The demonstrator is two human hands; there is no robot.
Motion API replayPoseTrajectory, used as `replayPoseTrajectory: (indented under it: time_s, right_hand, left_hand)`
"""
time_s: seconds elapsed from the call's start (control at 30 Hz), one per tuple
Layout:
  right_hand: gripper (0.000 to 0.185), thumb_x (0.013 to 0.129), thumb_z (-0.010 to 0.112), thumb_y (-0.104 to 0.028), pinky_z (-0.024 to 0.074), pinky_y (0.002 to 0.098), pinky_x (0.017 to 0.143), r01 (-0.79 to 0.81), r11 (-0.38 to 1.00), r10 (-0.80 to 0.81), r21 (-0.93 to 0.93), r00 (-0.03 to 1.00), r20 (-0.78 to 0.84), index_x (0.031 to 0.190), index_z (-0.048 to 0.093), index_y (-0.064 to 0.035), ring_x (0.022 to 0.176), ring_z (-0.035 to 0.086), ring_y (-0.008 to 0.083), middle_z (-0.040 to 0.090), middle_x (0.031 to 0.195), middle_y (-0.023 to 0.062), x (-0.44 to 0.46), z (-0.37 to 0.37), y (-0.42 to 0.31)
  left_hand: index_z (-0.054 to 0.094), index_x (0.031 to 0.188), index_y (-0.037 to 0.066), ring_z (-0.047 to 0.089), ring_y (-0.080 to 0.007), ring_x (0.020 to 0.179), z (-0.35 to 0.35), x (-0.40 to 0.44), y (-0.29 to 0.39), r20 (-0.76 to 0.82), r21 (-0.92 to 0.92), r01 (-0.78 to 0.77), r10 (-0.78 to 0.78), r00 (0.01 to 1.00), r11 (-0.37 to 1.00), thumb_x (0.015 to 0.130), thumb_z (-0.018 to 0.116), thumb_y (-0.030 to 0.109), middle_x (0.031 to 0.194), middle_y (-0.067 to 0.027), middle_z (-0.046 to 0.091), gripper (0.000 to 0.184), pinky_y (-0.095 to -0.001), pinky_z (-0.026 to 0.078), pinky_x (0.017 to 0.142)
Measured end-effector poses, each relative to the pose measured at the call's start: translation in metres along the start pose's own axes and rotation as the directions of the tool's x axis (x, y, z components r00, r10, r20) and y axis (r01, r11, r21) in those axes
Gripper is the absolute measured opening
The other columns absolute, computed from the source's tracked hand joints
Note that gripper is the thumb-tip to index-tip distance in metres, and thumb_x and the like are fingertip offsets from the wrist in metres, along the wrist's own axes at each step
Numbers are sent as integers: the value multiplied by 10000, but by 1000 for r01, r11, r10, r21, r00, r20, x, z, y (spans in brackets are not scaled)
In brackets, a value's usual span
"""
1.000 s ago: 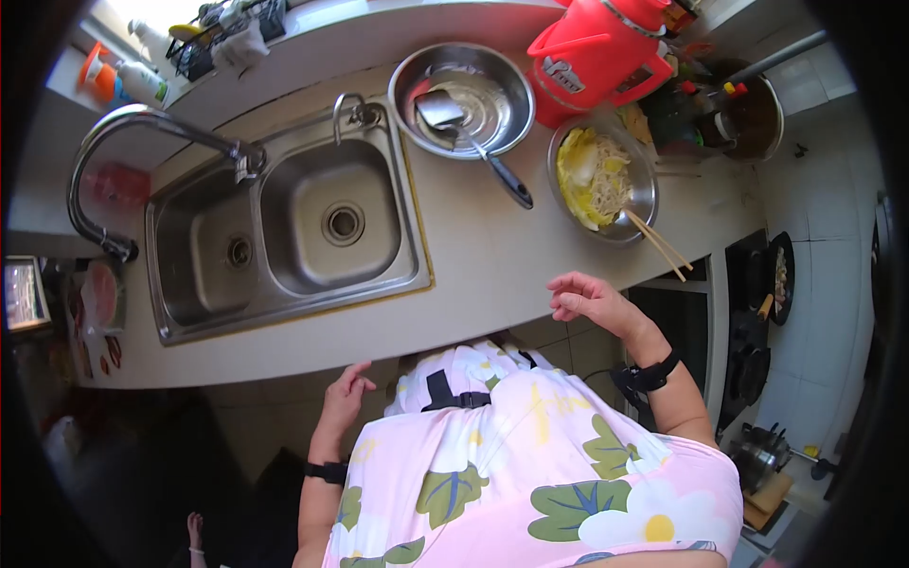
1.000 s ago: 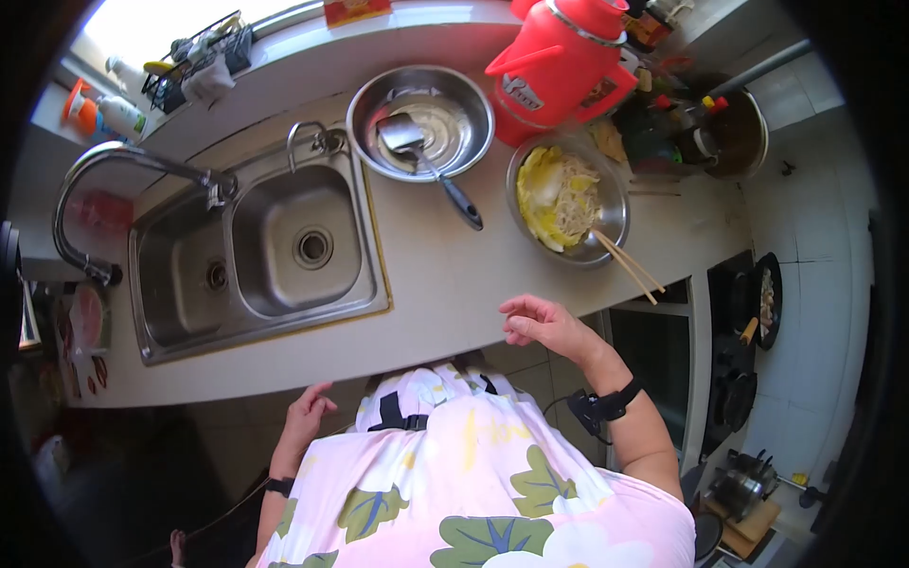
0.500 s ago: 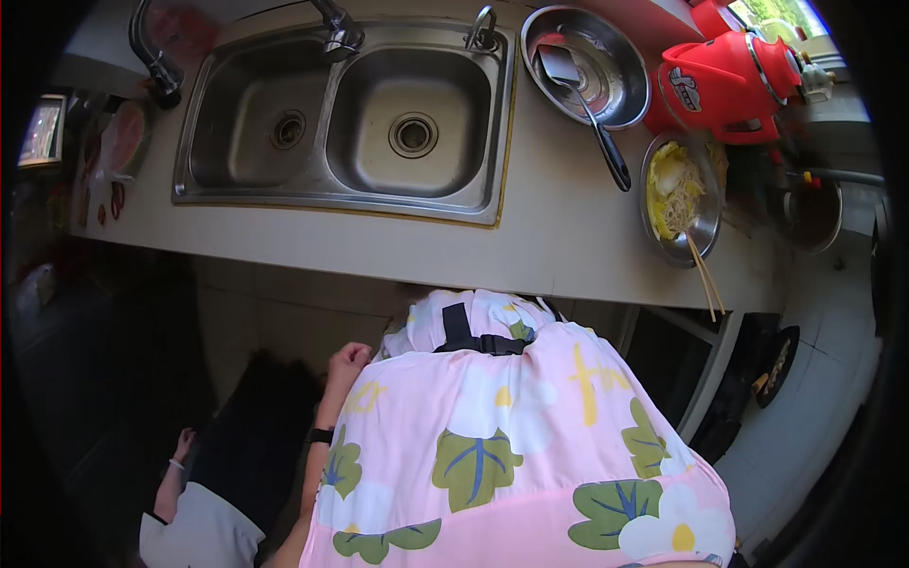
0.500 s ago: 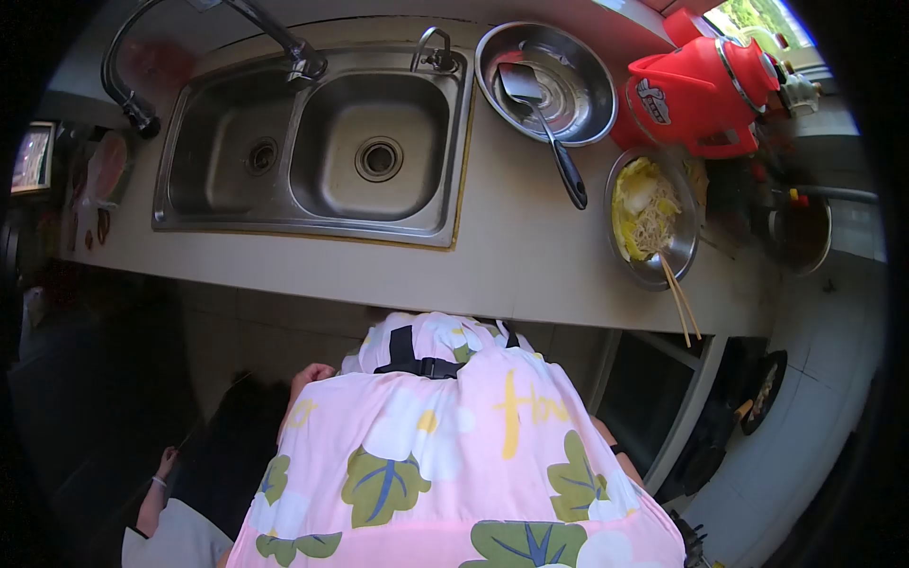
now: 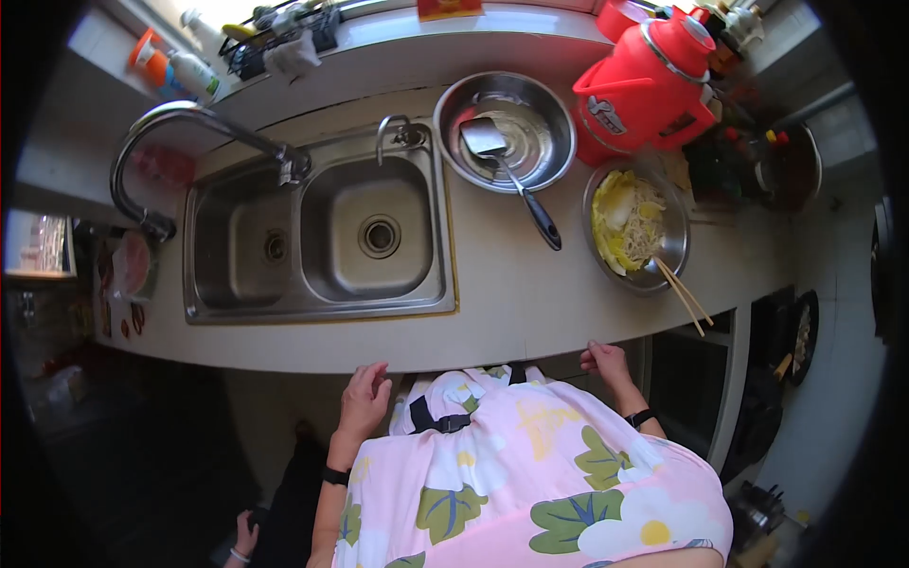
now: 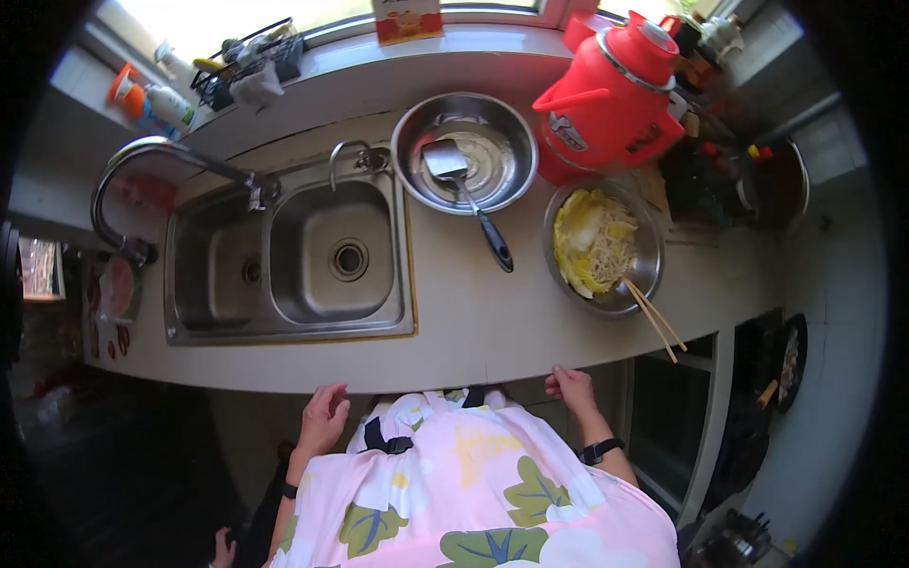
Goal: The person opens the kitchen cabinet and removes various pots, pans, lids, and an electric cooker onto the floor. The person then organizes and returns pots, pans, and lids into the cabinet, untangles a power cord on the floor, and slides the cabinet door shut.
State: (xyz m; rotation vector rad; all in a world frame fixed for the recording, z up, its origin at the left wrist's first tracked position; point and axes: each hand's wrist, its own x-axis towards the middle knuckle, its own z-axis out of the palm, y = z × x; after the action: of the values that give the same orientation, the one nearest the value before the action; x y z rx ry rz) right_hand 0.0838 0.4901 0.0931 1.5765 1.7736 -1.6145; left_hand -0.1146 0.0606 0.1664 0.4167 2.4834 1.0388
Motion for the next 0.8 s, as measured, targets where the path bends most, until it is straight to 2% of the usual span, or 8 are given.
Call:
replayPoseTrajectory:
  time_s: [0.13, 0.23, 0.3, 0.47, 0.53, 0.67, 0.73, 0.8]
  right_hand:
    - [366, 905, 558, -332, 507, 257, 564, 73, 997, -69, 35, 991, -113, 779, 658, -3, 582, 617, 130, 652, 708, 60, 0, 6, 11]
    - [352, 887, 561, -348, 499, 256, 558, 139, 980, -101, 139, 963, -249, 823, 652, -14, 602, 616, 121, 647, 720, 51, -11, 26, 19]
    - [408, 871, 564, -442, 492, 247, 564, -8, 969, 60, 247, 977, -203, 964, 617, -48, 716, 613, 101, 635, 837, 47, -23, 52, 39]
    - [458, 832, 599, -486, 495, 334, 798, 1, 961, 24, -275, 996, 89, 1090, 623, -108, 946, 608, 202, 656, 1019, 70, -69, 129, 139]
    - [509, 800, 610, -514, 520, 326, 735, -254, 935, 322, -248, 901, 292, 1094, 631, -99, 996, 607, 218, 649, 1048, 107, -104, 121, 144]
    - [588, 788, 611, -552, 545, 342, 705, -415, 909, 416, -34, 901, 124, 1138, 603, -80, 1028, 591, 240, 614, 1118, 108, -171, 110, 188]
    - [594, 779, 626, -572, 537, 377, 713, -605, 797, 602, 5, 794, 84, 1156, 591, -114, 987, 580, 232, 569, 1162, 83, -201, 112, 203]
    - [617, 771, 622, -594, 549, 365, 667, -673, 739, 647, 23, 719, 255, 1150, 587, -108, 995, 571, 250, 525, 1209, 94, -209, 108, 230]
  left_hand:
    - [574, 1084, 59, 601, -255, 835, 12, 39, 17, 276, -95, -17, 43, 960, 995, 757, 675, 89, 977, -111, 598, 344, -337, 495, 732]
    - [544, 1115, 58, 532, -329, 1006, 31, 71, 30, 201, 33, -511, 495, 845, 859, 690, 742, 110, 1078, -134, 567, 471, -394, 457, 848]
    - [544, 1114, 61, 528, -330, 1004, 42, 89, 44, 331, -8, -595, 564, 757, 804, 678, 751, 116, 1088, -136, 560, 485, -397, 456, 847]
    - [572, 1072, 93, 512, -312, 946, 69, 113, 34, 456, 6, -778, 691, 561, 628, 637, 769, 139, 1021, -114, 544, 480, -407, 434, 811]
    - [591, 1039, 99, 508, -306, 915, 76, 115, 17, 437, -32, -803, 731, 524, 595, 653, 761, 152, 988, -102, 537, 425, -414, 424, 790]
    - [607, 995, 95, 496, -320, 913, 79, 111, 5, 393, -11, -835, 770, 503, 551, 696, 732, 149, 963, -125, 525, 328, -432, 413, 794]
    - [606, 999, 94, 494, -327, 912, 81, 111, 3, 378, 2, -832, 770, 515, 555, 700, 724, 155, 950, -133, 521, 328, -442, 409, 797]
    - [599, 989, 90, 493, -332, 910, 83, 110, 4, 384, -11, -838, 776, 500, 546, 700, 719, 156, 945, -139, 518, 320, -445, 407, 792]
